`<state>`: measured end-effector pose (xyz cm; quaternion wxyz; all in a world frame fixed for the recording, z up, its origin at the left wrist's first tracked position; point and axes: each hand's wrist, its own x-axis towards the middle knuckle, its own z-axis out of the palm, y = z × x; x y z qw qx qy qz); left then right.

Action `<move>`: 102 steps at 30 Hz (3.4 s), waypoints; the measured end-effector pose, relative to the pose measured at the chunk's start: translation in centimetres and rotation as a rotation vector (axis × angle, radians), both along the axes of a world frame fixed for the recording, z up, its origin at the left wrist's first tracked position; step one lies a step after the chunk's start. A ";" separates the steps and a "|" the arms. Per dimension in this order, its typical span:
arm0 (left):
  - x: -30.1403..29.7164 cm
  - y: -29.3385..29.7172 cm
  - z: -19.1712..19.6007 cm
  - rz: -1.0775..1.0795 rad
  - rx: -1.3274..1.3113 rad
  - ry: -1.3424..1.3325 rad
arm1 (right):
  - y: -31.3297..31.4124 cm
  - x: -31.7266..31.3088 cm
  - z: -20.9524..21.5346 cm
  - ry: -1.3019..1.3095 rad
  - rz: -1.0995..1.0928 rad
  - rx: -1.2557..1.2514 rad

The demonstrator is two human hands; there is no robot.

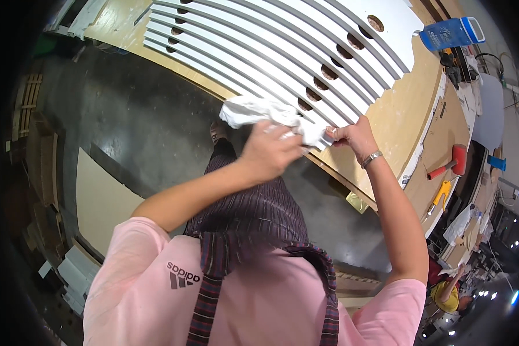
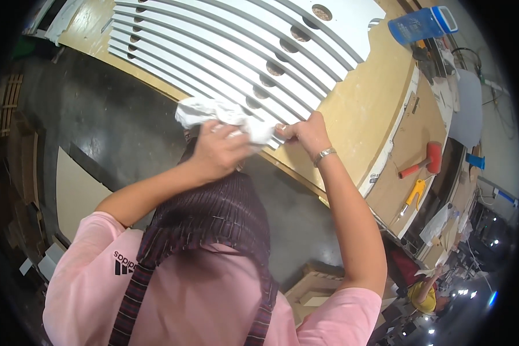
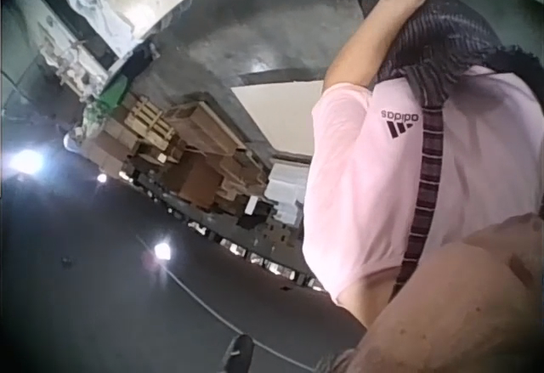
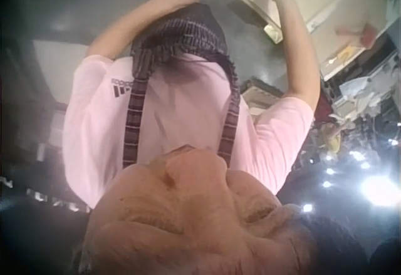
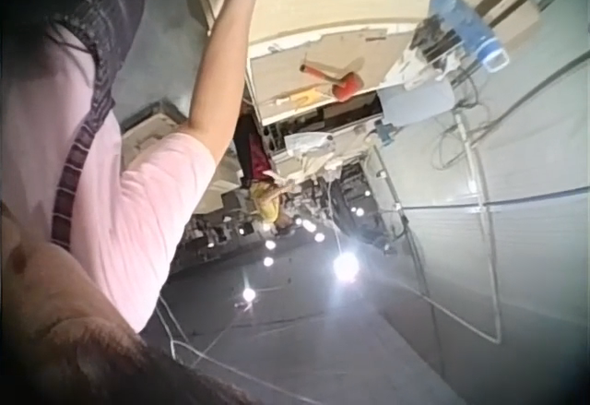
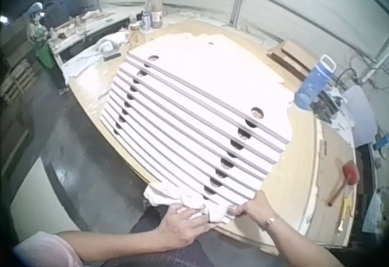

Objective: The person applies a white substance to holes in white wooden panels using a small scraper, wipes the panels with a cloth, and pours liquid from a bottle onto the cloth.

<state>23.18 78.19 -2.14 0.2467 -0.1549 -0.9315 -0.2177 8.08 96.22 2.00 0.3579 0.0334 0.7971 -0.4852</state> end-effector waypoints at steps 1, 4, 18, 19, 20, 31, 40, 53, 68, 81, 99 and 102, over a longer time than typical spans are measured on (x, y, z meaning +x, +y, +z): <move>-0.2 1.6 0.2 -0.008 -0.005 0.024 | 0.0 -0.1 -0.2 0.000 0.003 0.000; -0.5 4.0 -0.2 -0.005 -0.033 0.007 | 0.3 -0.4 -0.4 -0.043 0.022 0.027; -0.3 -3.2 1.3 0.313 -0.169 -0.123 | 0.7 -0.6 -0.7 0.000 0.007 -0.017; -0.1 -4.4 -0.5 0.351 -0.063 -0.086 | 0.5 -0.8 -0.9 0.008 0.019 -0.002; 0.3 -3.0 -0.3 0.354 -0.063 -0.092 | 0.6 -0.5 -1.2 0.006 0.029 0.018; -0.1 -16.2 0.3 0.674 0.133 0.029 | 0.4 -0.3 -0.9 -0.012 0.019 -0.013; -0.9 -9.9 -2.8 0.551 -0.197 0.027 | 0.2 0.2 0.0 0.016 -0.041 0.016; -1.6 -12.1 -0.6 0.902 0.096 -0.116 | -0.7 0.5 0.5 -0.015 -0.049 0.052; -2.6 -7.2 -0.8 0.608 0.976 0.137 | -0.9 0.3 0.2 -0.004 -0.050 0.083; -1.8 -3.8 -0.9 0.128 0.444 0.193 | -1.3 2.1 0.3 0.050 -0.172 0.040; -2.9 -25.4 -1.6 0.579 0.041 0.246 | -0.2 5.3 -2.7 0.262 -0.340 -0.045; -2.6 -25.0 -2.1 0.770 -0.038 0.202 | -0.9 5.9 -2.7 0.290 -0.316 -0.114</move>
